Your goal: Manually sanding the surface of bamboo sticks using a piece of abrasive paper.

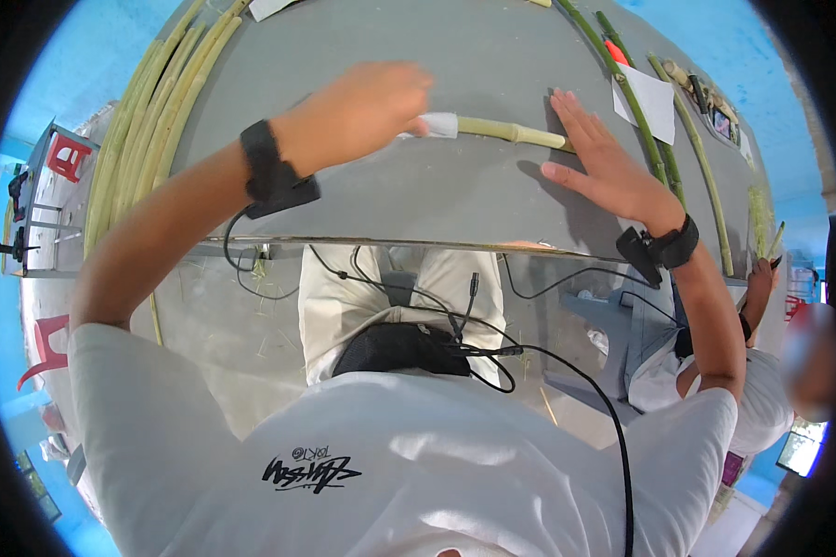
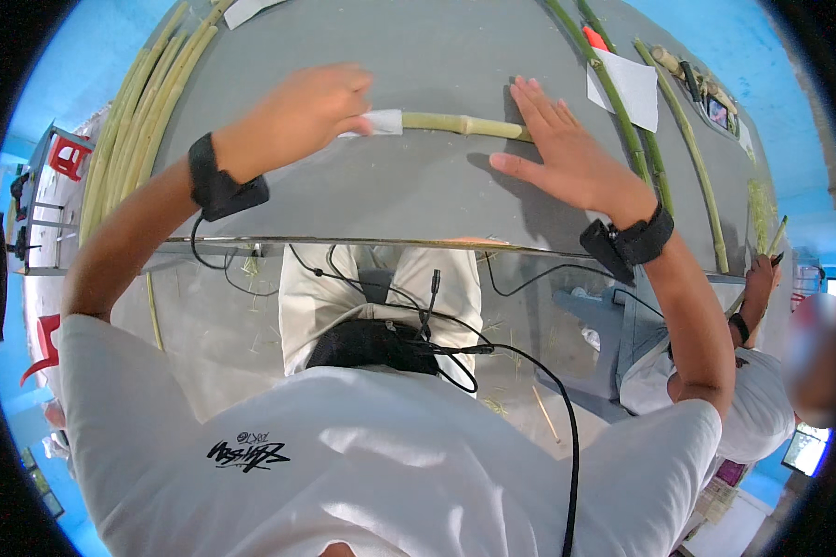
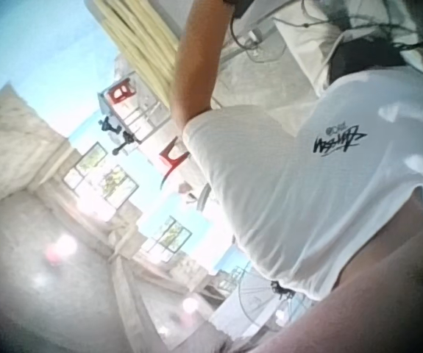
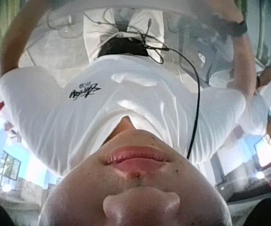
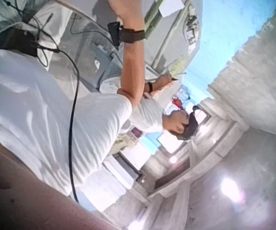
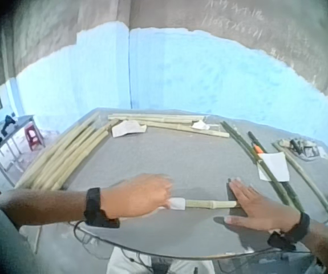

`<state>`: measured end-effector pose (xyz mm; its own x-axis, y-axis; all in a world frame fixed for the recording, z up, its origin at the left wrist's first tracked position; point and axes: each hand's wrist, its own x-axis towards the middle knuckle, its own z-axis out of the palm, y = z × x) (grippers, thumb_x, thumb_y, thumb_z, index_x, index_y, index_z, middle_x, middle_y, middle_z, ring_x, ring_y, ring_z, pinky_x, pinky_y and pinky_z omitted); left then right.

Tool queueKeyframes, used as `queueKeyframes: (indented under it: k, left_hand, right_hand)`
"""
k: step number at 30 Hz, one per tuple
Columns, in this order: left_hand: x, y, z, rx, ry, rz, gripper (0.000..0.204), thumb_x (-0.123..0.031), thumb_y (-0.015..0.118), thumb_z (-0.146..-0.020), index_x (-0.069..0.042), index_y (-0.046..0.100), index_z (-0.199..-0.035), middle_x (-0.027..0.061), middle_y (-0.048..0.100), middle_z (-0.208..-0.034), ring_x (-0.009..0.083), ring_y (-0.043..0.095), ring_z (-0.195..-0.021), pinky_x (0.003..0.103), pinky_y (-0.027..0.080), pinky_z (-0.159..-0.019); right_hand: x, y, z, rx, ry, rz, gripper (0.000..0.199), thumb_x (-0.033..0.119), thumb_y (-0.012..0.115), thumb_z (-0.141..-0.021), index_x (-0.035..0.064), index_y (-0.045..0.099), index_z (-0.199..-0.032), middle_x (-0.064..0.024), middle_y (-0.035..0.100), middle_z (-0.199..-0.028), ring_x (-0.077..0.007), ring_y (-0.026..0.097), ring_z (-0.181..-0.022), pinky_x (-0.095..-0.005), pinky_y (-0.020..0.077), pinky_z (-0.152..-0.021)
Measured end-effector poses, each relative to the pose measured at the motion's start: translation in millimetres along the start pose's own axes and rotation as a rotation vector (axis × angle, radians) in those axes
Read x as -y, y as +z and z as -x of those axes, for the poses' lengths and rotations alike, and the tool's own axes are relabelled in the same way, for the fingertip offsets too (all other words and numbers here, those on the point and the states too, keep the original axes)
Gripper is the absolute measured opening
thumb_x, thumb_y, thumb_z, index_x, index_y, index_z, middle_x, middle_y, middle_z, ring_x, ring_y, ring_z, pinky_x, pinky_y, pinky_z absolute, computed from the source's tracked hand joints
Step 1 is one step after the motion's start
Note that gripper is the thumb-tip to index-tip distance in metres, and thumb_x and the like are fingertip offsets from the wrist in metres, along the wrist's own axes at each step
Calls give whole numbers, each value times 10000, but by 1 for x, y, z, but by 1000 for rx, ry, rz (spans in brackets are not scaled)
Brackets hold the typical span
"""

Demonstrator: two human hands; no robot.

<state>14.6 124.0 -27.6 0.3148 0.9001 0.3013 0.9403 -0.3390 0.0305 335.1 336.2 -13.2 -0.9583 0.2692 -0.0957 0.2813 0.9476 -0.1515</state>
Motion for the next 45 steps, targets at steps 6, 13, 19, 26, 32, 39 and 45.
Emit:
queueKeyframes:
  k: [6, 13, 19, 26, 32, 39, 45]
  left_hand:
    - [16, -25, 91, 11, -50, -21, 314, -308, 786, -992, 4, 759, -1014, 196, 714, -1175, 410, 691, -1169, 483, 564, -987]
    - [-6, 4, -17, 53, 14, -75, 270, -276, 769, -995, -7, 781, -1016, 179, 724, -1205, 393, 674, -1222, 477, 566, -1029]
    - [1, -25, 51, 4, 8, 55, 292, -294, 771, -991, -2, 765, -976, 160, 711, -1157, 373, 679, -1142, 461, 566, -955]
    - [-21, -1, 11, -130, 126, 83, 245, -277, 770, -993, -34, 787, -1027, 133, 716, -1149, 371, 686, -1095, 467, 572, -933]
    - [-30, -2, -2, 47, 12, 80, 210, -261, 757, -1023, -63, 791, -1086, 113, 721, -1184, 350, 696, -1119, 476, 576, -952]
    - [-13, -48, 124, -76, 6, -140, 312, -197, 788, -995, -30, 735, -1253, 182, 729, -1250, 382, 702, -1161, 502, 569, -965]
    - [-6, -10, 0, -89, 74, -87, 261, -279, 784, -1005, -19, 767, -1035, 135, 695, -1071, 358, 686, -1063, 476, 560, -961]
  right_hand:
    - [24, -1, 52, 40, -22, 7, 1136, 714, 602, -1062, -58, 175, -1778, -284, 242, -1845, -413, 165, -1742, -547, 135, -1417]
    - [-15, 2, -12, -5, 45, -24, 1117, 709, 593, -1070, -65, 193, -1771, -290, 220, -1849, -404, 160, -1743, -531, 147, -1419]
    - [21, -2, 39, 19, -40, 7, 1121, 688, 629, -1059, -51, 189, -1778, -272, 234, -1851, -399, 161, -1745, -538, 138, -1420]
    - [9, 6, 17, -61, -34, 86, 1132, 718, 622, -1051, -40, 201, -1780, -273, 264, -1840, -408, 184, -1738, -542, 138, -1417]
    - [-3, 4, 9, -66, -92, 41, 1092, 709, 589, -1074, -49, 223, -1770, -298, 263, -1832, -410, 190, -1736, -527, 129, -1419]
    - [15, -4, 56, 61, -42, 7, 1111, 695, 612, -1063, -34, 185, -1785, -278, 243, -1847, -392, 184, -1742, -530, 121, -1420]
    - [-10, -4, -26, -41, 39, -80, 1107, 675, 625, -1066, -48, 187, -1781, -283, 221, -1854, -391, 159, -1748, -532, 127, -1418]
